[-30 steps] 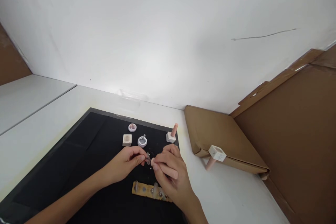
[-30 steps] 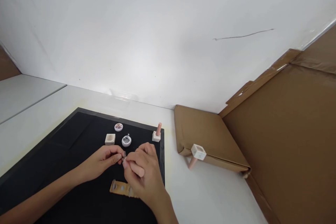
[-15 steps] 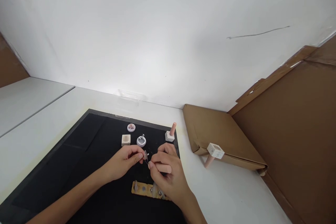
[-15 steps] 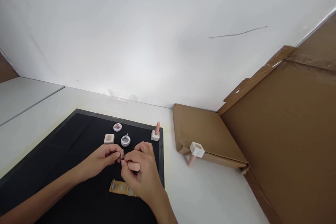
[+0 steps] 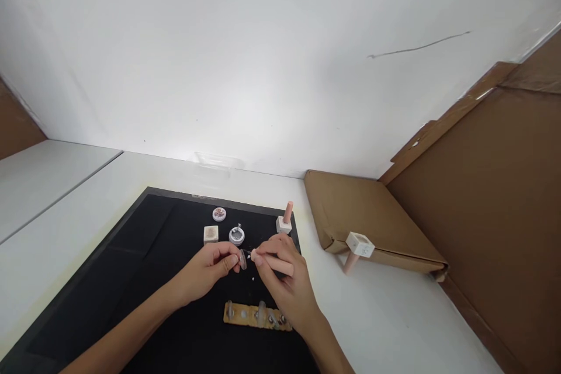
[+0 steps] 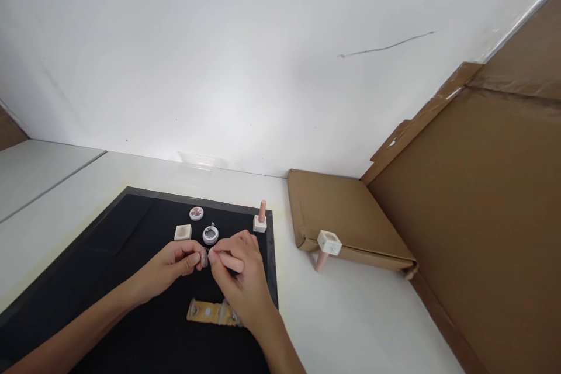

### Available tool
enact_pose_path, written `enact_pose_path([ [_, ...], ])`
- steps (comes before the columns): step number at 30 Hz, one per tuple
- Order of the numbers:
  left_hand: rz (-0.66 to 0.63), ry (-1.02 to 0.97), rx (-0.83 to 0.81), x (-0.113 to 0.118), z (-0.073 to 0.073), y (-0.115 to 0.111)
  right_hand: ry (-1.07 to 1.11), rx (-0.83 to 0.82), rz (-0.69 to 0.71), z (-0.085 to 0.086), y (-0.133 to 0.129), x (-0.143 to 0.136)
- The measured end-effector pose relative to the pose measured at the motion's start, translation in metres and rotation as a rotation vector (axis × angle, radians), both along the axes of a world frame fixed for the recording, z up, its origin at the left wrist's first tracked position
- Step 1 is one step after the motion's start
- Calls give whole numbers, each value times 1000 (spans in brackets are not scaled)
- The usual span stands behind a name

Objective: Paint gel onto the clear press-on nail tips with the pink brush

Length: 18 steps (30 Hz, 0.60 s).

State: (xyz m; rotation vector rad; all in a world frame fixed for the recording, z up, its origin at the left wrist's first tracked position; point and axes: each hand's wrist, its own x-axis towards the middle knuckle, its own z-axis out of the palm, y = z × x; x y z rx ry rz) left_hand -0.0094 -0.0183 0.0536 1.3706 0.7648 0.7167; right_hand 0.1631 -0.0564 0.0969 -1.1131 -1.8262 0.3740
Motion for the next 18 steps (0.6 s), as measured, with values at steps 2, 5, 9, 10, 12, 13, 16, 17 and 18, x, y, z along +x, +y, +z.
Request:
enact_pose_path([
  [2, -1, 9, 1, 0, 0, 0, -8, -17, 24, -1, 1, -1],
  [5, -6, 24, 1, 2, 2, -2, -16, -41, 45, -2, 2, 0],
  [9, -8, 17, -21, 4, 5, -3, 10, -36, 27, 0, 1, 2],
  [10, -5, 9, -28, 4, 5, -3, 18, -33, 17, 0, 1, 2],
  [12, 1, -5, -39, 3, 4, -3, 20, -37, 22, 1, 1, 1],
  [13, 4, -7, -40, 3, 4, -3, 14, -41, 41, 1, 1, 1],
  [16, 13, -13, -41, 2, 3, -3, -4, -50, 115, 0, 0, 0],
  [17, 16, -15, -40, 2, 3, -3, 0, -47, 118, -1, 0, 0],
  [18, 19, -18, -41, 2, 3, -3, 8, -40, 107, -2, 0, 0],
])
